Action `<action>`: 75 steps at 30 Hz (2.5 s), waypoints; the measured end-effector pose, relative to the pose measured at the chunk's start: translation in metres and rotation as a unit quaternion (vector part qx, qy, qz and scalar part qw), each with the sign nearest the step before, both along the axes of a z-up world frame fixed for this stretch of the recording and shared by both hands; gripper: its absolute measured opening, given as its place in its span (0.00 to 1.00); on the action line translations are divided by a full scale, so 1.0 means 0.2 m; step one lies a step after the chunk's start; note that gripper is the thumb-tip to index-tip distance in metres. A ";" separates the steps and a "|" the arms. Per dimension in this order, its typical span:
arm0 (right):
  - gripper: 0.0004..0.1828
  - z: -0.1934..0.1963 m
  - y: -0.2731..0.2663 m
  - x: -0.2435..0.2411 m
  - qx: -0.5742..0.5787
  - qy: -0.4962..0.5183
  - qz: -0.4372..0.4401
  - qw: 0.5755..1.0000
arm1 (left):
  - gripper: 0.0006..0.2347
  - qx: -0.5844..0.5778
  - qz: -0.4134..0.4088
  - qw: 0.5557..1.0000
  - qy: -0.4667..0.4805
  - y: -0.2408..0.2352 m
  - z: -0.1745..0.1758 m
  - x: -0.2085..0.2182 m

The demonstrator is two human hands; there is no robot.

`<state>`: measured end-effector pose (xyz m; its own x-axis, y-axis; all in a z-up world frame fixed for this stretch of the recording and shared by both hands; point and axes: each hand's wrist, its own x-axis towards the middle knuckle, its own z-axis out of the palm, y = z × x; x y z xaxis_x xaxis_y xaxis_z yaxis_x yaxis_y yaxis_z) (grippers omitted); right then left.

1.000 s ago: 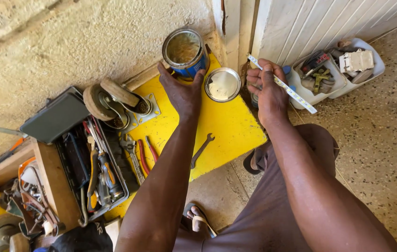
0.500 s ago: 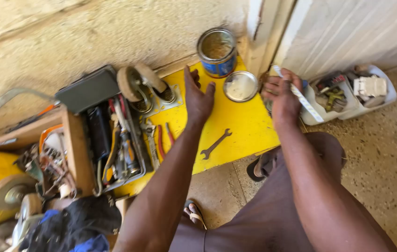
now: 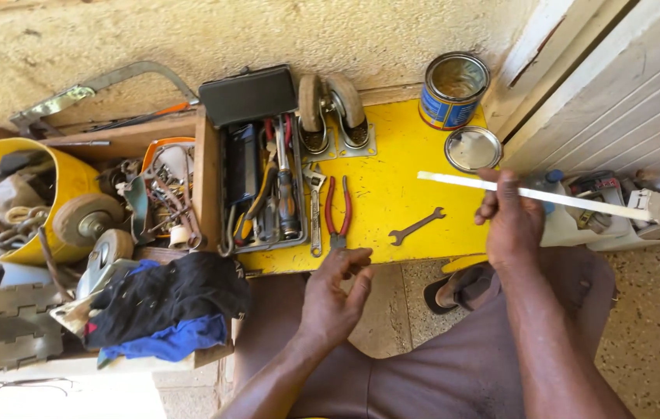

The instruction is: Greasing and measuring a caster wheel assembly on a workbench.

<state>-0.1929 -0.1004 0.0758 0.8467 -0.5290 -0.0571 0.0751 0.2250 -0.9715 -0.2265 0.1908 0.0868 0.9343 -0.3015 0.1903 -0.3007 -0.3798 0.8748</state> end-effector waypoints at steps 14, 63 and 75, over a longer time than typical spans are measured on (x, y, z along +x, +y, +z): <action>0.17 0.13 0.07 0.16 0.079 0.006 0.016 0.997 | 0.13 -0.113 0.062 0.986 0.102 0.24 0.13 -0.09; 0.32 -0.44 -1.05 1.14 0.208 0.083 0.020 0.974 | 0.12 -0.077 0.067 0.982 0.162 0.42 0.40 -0.13; 0.10 -0.27 -0.77 1.17 0.267 0.147 -0.042 0.952 | 0.14 -0.107 0.084 0.954 0.266 0.37 0.31 -0.11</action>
<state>0.0411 -0.2539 0.0220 0.7088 -0.4231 -0.5645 -0.1436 0.6969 -0.7027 -0.2491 0.2652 0.1481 0.9479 -0.1456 -0.2833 0.2563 -0.1792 0.9498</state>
